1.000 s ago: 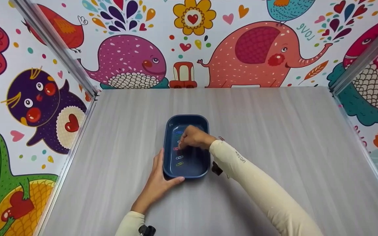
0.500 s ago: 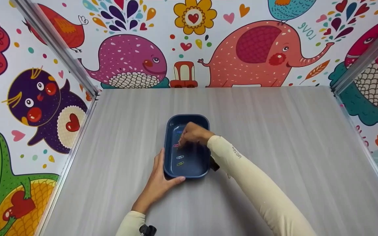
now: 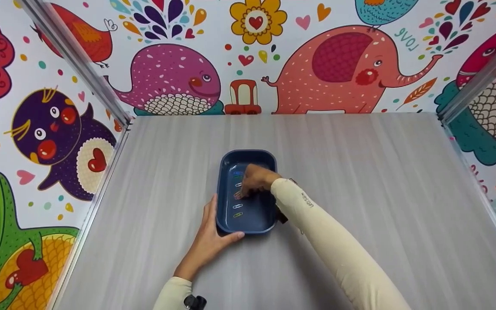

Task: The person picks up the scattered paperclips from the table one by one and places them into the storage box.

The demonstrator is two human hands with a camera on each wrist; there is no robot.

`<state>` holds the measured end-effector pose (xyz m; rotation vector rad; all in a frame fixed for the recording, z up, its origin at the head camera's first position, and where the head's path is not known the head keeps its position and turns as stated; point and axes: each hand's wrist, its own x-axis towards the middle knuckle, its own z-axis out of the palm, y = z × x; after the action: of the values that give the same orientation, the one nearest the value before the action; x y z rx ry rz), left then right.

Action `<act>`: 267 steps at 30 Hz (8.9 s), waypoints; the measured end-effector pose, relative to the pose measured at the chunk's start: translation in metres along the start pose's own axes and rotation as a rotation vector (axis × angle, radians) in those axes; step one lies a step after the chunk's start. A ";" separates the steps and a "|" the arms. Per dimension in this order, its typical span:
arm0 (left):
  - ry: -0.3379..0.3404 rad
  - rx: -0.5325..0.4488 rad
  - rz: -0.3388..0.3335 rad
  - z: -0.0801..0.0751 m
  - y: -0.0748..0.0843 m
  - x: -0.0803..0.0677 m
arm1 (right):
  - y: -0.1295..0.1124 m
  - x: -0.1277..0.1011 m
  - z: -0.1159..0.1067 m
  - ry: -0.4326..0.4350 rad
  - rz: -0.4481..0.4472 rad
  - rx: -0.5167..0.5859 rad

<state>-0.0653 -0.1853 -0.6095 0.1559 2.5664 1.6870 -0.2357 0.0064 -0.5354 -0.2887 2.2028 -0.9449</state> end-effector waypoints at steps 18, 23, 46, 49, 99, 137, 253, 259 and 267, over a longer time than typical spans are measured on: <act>0.003 0.000 0.011 0.000 -0.001 0.000 | 0.019 0.005 0.007 0.182 -0.269 -0.231; 0.005 -0.004 0.018 0.001 0.000 0.000 | 0.011 -0.038 -0.002 0.225 -0.357 -0.256; 0.007 0.000 0.017 0.001 -0.001 0.000 | 0.140 -0.131 -0.009 0.581 -0.535 -0.046; 0.011 -0.004 0.016 0.001 -0.001 0.000 | 0.152 -0.134 -0.003 0.574 -0.525 -0.029; 0.021 0.012 -0.002 0.002 -0.006 -0.004 | 0.210 -0.126 0.044 0.607 -0.636 0.004; 0.008 0.005 -0.028 0.002 0.000 0.002 | 0.200 -0.138 0.024 0.495 -0.621 0.085; 0.008 -0.016 0.020 0.002 -0.004 0.002 | 0.013 -0.028 0.007 0.147 -0.438 -0.514; 0.006 -0.013 0.018 0.002 -0.004 0.002 | 0.013 -0.037 0.003 0.241 -0.558 -0.445; 0.000 -0.003 0.012 0.002 -0.001 0.003 | 0.031 -0.062 -0.009 0.427 -0.617 -0.323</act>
<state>-0.0677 -0.1838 -0.6113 0.1716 2.5679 1.6949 -0.1947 0.0614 -0.5202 -1.0482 2.7273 -1.0276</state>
